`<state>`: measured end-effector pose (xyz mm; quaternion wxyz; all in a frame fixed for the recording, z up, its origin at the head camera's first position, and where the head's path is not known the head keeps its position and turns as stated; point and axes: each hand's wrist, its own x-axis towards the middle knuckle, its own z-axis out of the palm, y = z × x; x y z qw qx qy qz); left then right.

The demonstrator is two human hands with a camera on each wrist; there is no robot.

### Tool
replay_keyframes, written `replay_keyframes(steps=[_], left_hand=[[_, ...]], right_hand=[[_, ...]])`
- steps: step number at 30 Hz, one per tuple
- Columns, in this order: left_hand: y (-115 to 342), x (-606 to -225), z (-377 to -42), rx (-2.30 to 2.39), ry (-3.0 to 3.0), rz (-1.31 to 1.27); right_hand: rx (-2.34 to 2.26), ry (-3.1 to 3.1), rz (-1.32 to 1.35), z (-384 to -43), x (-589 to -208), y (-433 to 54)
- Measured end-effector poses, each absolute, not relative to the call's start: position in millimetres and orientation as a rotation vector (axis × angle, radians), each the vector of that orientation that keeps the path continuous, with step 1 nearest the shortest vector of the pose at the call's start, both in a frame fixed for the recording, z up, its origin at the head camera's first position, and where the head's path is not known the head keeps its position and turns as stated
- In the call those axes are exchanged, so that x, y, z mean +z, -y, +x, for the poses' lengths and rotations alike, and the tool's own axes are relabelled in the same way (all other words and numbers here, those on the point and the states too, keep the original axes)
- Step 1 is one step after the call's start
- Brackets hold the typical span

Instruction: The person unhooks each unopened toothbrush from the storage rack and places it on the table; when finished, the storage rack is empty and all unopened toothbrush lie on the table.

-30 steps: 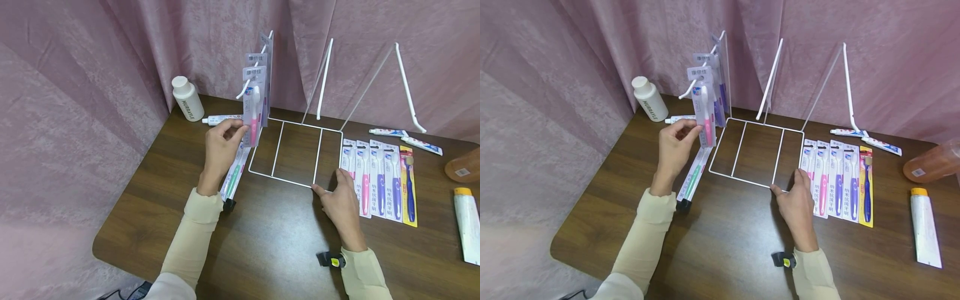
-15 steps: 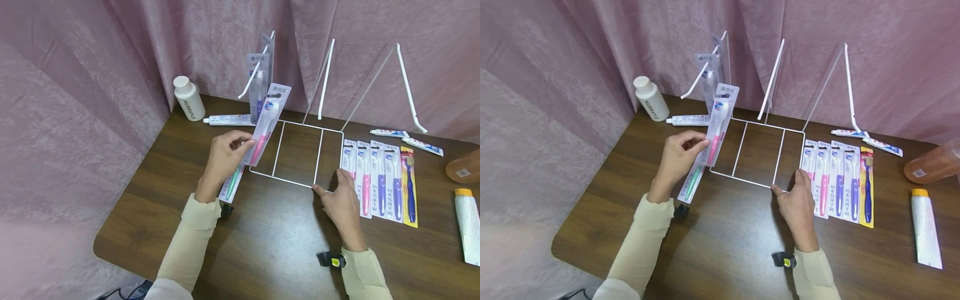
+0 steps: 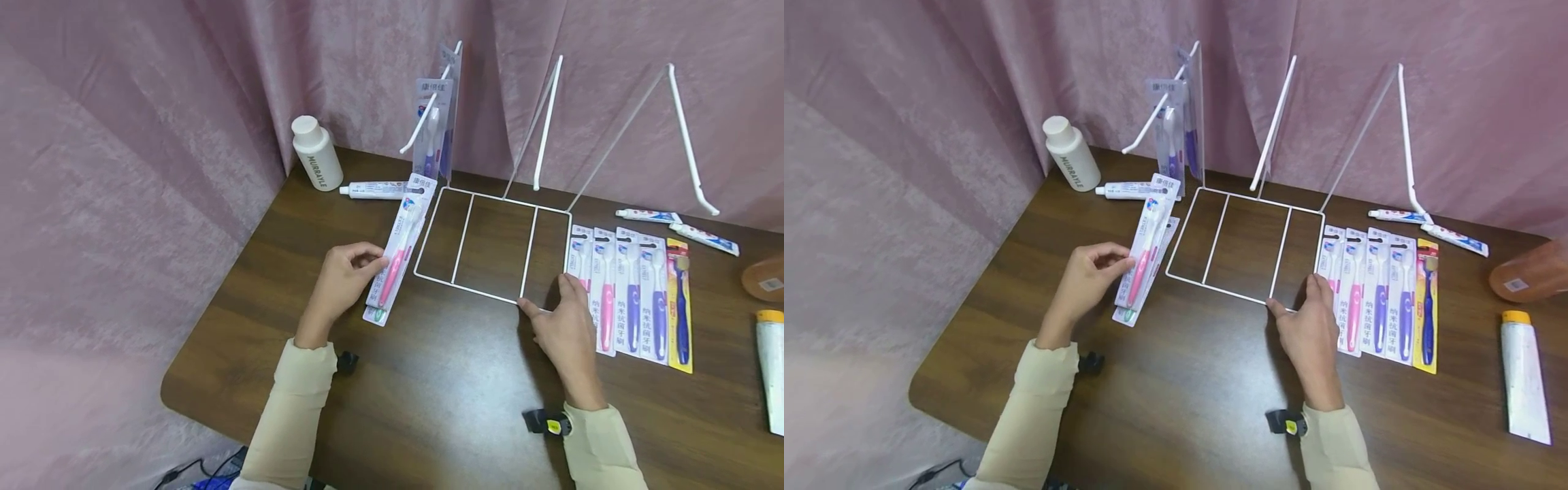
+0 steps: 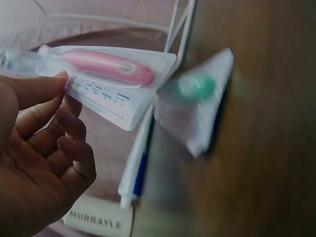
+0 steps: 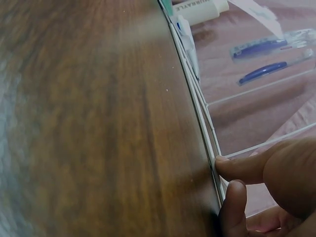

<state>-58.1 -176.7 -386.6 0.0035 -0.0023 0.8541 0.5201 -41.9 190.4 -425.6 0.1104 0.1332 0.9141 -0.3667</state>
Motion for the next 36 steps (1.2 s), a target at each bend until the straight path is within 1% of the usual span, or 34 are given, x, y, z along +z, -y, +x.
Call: replay_keyframes(steps=[10,15,21,24,27,34,36], left_hand=[[202,-400,-58,1.453,-2.688,-0.155],[206,-406,-61,1.384,-2.680,-0.231],[209,-410,-64,1.322,-2.677,-0.254],[213,-418,-67,1.312,-2.671,-0.267],[219,-432,-72,1.293,-2.678,-0.287],[215,-428,-75,1.240,-2.667,-0.377],[218,-435,-78,1.208,-2.688,-0.386]], right_hand=[[-1.083,-2.697,0.394,-42,-425,-191],[-1.085,-2.699,0.388,-42,-426,-190],[-1.084,-2.697,0.394,-42,-427,-190],[-1.081,-2.697,0.393,-42,-428,-191],[-1.080,-2.695,0.394,-42,-428,-191],[-1.078,-2.688,0.404,-43,-427,-191],[-1.078,-2.686,0.405,-43,-427,-191]])
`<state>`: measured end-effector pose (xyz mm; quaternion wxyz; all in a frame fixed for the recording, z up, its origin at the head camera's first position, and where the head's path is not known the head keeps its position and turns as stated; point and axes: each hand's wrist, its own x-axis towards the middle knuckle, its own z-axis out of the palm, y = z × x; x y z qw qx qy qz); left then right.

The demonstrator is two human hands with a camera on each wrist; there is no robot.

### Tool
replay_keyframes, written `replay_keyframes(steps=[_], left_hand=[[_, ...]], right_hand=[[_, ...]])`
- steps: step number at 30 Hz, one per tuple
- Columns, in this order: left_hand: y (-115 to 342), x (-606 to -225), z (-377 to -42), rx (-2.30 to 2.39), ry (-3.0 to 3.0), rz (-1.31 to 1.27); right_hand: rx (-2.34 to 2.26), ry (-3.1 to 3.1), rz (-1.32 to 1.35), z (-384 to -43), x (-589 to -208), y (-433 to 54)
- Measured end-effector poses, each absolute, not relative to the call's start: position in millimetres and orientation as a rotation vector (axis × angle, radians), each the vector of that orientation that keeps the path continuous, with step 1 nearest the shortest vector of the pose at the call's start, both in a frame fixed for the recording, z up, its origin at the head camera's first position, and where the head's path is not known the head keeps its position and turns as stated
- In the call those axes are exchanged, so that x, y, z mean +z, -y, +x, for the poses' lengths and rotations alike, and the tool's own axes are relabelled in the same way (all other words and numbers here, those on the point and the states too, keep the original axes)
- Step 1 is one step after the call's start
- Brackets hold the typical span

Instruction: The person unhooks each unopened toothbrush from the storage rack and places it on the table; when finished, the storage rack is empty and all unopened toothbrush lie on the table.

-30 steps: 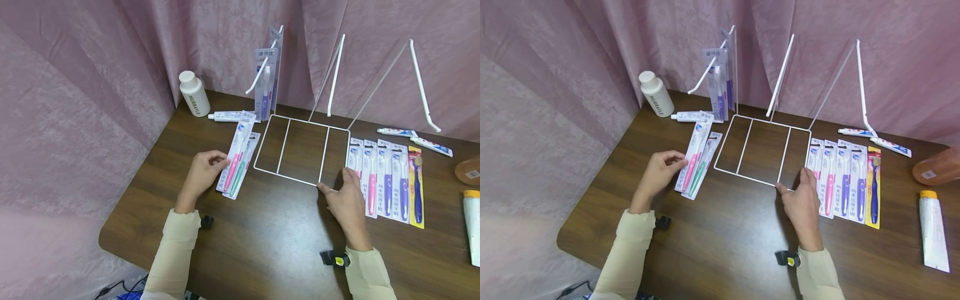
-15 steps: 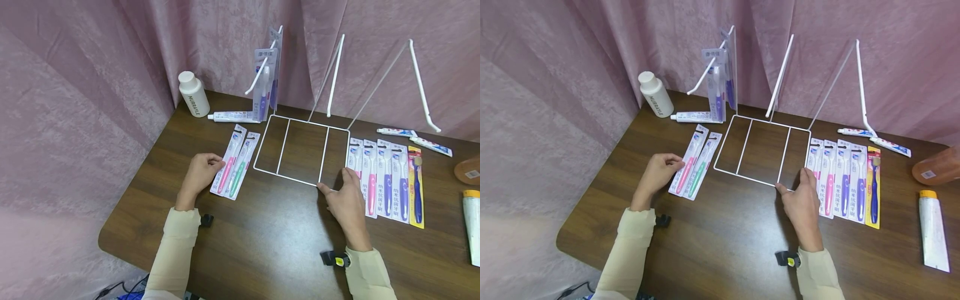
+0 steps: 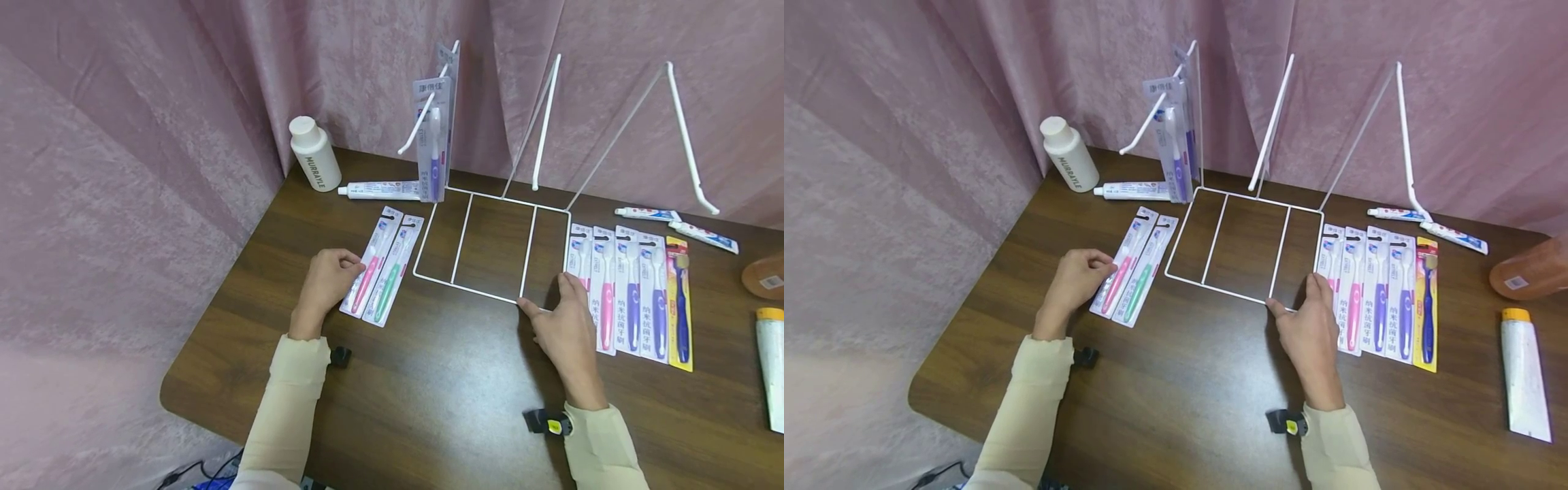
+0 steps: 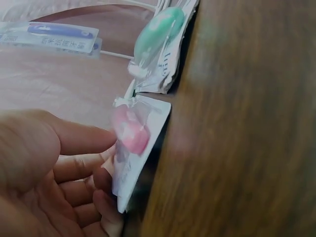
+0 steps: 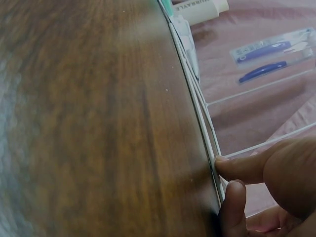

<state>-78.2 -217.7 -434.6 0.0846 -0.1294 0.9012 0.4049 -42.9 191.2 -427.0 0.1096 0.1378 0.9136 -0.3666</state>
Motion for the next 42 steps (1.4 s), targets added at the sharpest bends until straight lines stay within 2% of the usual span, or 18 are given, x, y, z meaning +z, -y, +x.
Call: replay_keyframes(steps=[20,27,35,42], left_hand=[[229,-468,-90,1.129,-2.756,-0.349],[199,-403,-78,1.226,-2.846,-0.289],[165,-369,-126,1.591,-2.943,0.062],[138,-345,-166,1.770,-2.867,0.085]], right_hand=[[-1.068,-2.686,0.408,-44,-426,-193],[-1.072,-2.674,0.407,-43,-427,-193],[-1.076,-2.683,0.407,-44,-427,-195],[-1.080,-2.707,0.398,-44,-427,-192]])
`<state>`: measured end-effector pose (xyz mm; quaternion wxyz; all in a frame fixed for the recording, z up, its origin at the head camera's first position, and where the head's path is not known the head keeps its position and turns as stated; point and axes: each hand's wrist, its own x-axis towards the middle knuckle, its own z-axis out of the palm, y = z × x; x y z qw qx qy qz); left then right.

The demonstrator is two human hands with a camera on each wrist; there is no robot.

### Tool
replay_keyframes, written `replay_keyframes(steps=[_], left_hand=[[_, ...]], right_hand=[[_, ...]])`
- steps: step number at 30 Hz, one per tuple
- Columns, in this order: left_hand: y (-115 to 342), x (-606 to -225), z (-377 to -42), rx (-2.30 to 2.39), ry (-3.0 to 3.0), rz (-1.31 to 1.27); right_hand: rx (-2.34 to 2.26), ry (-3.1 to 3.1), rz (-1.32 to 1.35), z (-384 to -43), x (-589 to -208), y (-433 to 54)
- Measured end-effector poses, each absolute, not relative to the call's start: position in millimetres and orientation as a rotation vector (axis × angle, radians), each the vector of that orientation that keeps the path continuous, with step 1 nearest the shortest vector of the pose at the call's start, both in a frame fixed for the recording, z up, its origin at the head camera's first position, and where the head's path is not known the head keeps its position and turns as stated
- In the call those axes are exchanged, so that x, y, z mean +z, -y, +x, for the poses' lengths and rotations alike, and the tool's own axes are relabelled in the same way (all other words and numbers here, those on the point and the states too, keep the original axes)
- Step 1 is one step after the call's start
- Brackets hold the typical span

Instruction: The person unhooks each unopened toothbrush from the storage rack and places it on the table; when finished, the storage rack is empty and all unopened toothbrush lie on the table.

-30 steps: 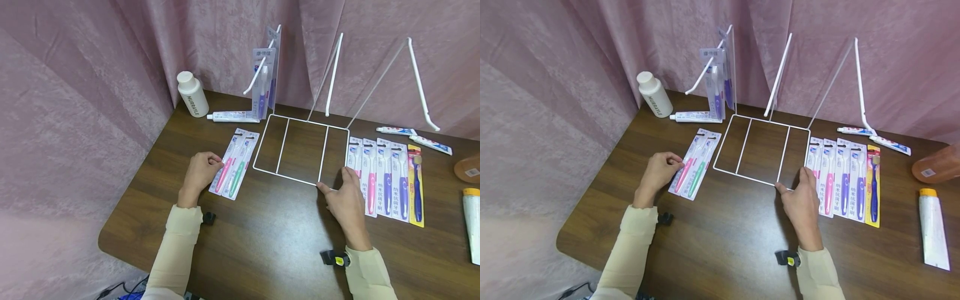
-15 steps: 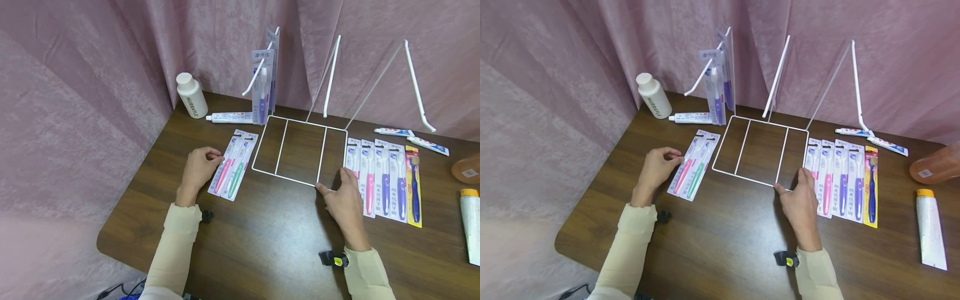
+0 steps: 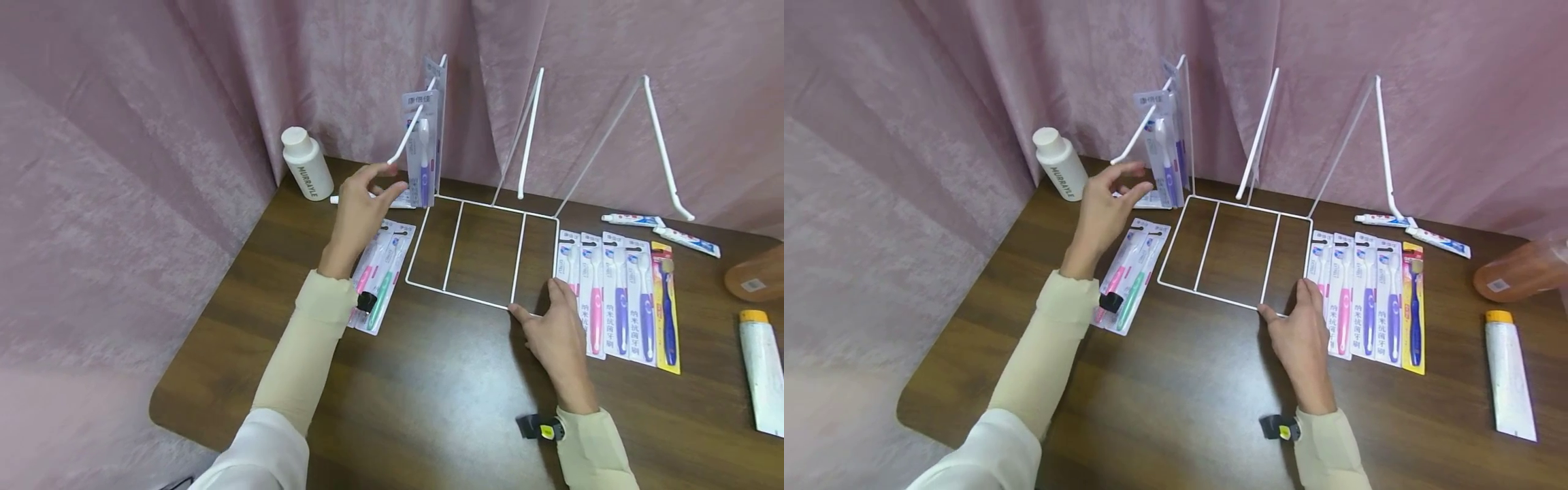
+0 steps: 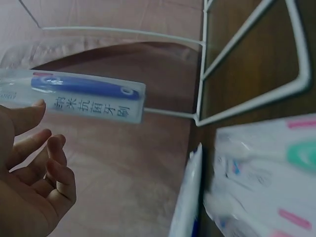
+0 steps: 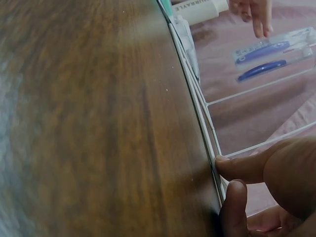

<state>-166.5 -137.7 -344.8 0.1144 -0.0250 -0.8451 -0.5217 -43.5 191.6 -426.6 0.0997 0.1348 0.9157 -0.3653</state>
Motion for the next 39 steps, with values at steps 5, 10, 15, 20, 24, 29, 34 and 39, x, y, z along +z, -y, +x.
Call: replay_keyframes(steps=[5,10,15,20,24,29,34,39], left_hand=[[125,-339,-179,-1.596,2.471,-0.105],[118,-339,-178,-1.600,2.402,-0.164],[118,-341,-170,-1.589,2.326,-0.217],[117,-339,-160,-1.592,2.317,-0.304],[118,-338,-152,-1.570,2.371,-0.334],[127,-349,-137,-1.588,2.446,-0.275],[142,-362,-120,-1.581,2.505,-0.181],[162,-373,-104,-1.572,2.532,-0.083]], right_hand=[[-1.078,-2.710,0.401,-43,-426,-191],[-1.072,-2.709,0.399,-44,-425,-191],[-1.072,-2.711,0.390,-44,-426,-191],[-1.072,-2.704,0.390,-45,-427,-193],[-1.074,-2.695,0.397,-44,-426,-193],[-1.067,-2.680,0.399,-43,-426,-192],[-1.059,-2.683,0.391,-42,-427,-192],[-1.053,-2.690,0.387,-42,-427,-192]])
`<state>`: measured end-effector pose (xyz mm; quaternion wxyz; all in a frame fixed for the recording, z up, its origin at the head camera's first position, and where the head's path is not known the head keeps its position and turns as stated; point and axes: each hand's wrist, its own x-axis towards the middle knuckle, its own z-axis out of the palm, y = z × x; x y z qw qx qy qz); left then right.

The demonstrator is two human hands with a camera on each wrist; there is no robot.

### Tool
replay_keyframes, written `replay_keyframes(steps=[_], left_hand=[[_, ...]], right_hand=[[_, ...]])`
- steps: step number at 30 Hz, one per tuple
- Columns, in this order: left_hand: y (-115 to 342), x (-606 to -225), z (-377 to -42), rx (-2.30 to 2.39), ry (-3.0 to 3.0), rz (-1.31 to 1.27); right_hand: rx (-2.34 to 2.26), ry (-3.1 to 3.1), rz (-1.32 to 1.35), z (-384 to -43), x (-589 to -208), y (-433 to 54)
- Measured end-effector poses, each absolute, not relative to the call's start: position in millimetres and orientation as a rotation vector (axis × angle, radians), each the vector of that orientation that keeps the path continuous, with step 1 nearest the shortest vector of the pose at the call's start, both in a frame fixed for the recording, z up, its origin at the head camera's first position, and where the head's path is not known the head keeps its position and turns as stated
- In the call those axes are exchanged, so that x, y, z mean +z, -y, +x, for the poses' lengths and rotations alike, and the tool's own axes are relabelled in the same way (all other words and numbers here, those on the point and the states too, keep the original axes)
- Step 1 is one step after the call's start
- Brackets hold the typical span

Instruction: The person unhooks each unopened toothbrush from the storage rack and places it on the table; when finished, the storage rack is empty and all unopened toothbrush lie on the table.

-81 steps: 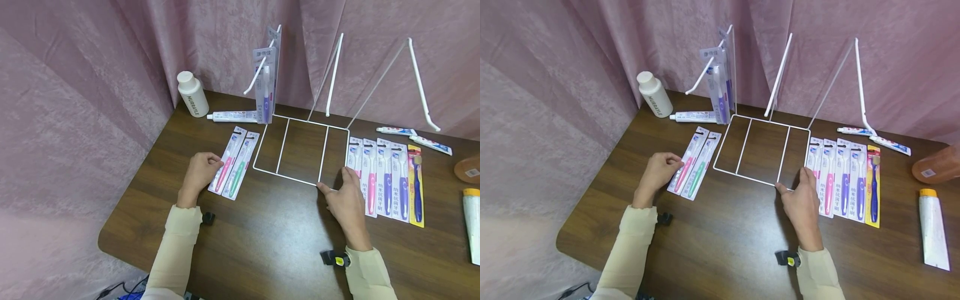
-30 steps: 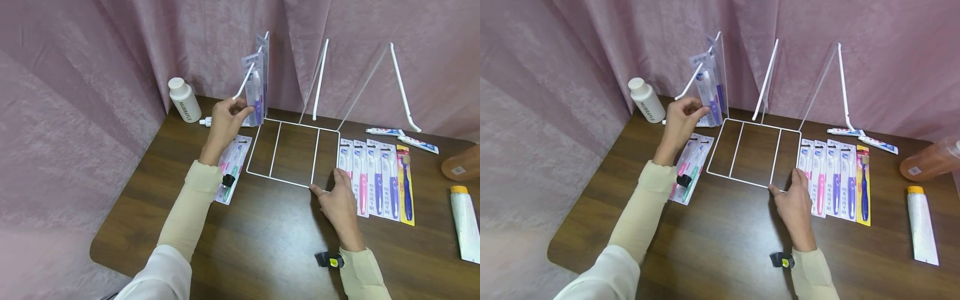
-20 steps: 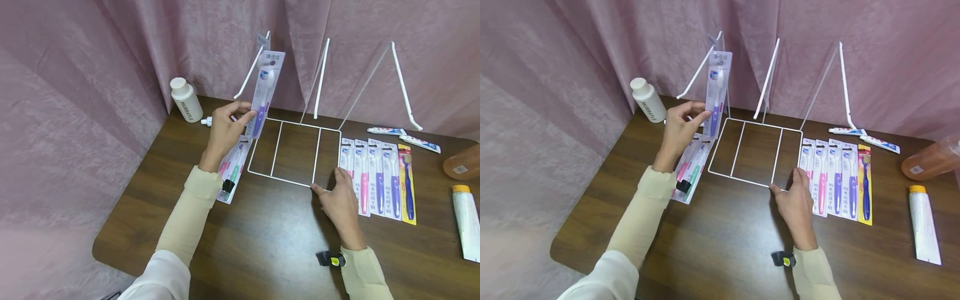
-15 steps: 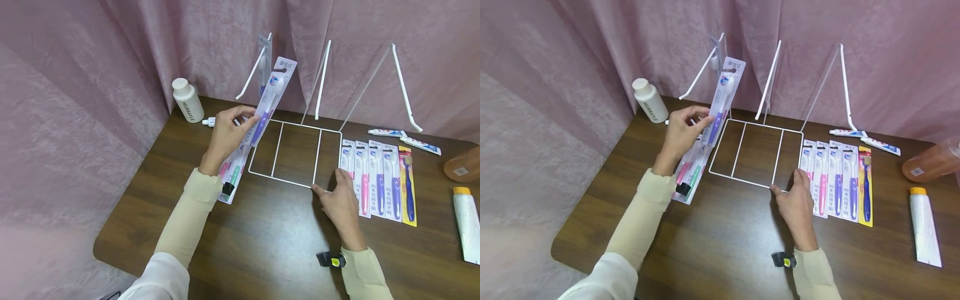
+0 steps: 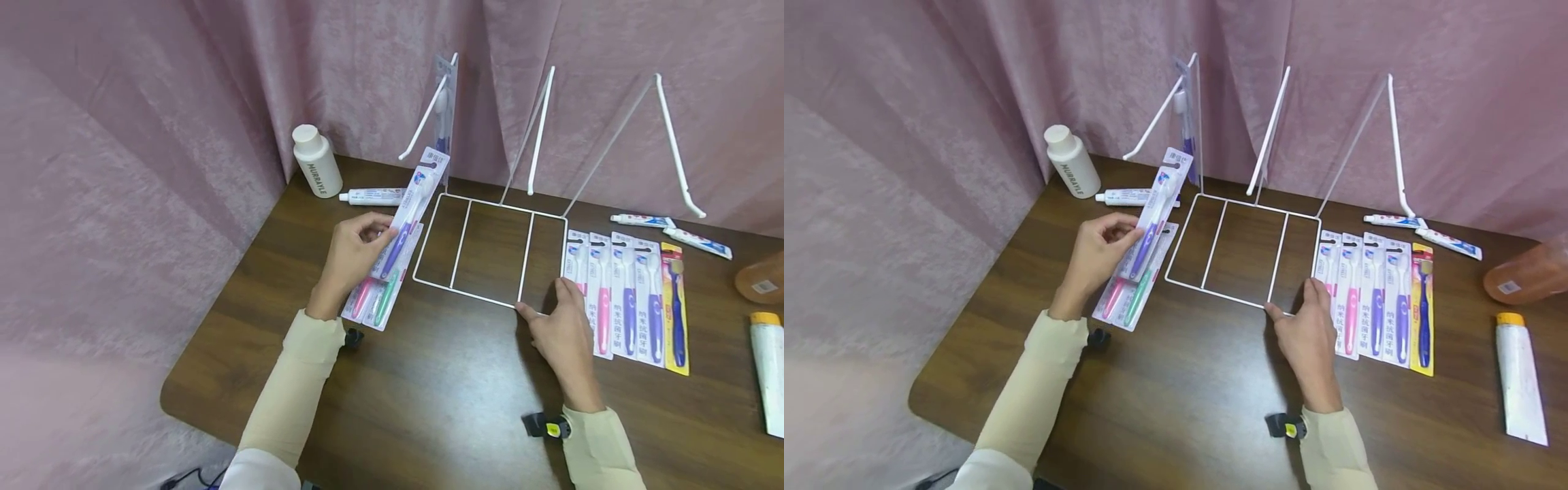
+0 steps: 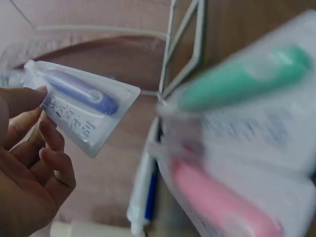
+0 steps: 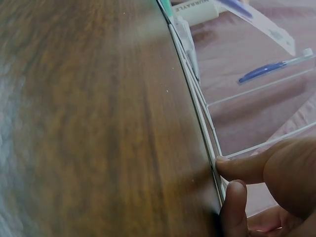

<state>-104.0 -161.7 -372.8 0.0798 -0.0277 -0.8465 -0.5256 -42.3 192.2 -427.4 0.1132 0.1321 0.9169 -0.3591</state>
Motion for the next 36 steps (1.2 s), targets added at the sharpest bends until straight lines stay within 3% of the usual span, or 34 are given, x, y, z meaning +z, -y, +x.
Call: replay_keyframes(steps=[16,25,36], left_hand=[[221,-396,-82,-1.485,2.625,0.217],[246,-426,-88,-1.415,2.732,0.248],[238,-417,-82,-1.210,2.948,0.423]], right_hand=[[-1.070,-2.702,0.378,-42,-427,-193],[-1.068,-2.697,0.380,-42,-428,-192],[-1.056,-2.702,0.378,-42,-427,-192]])
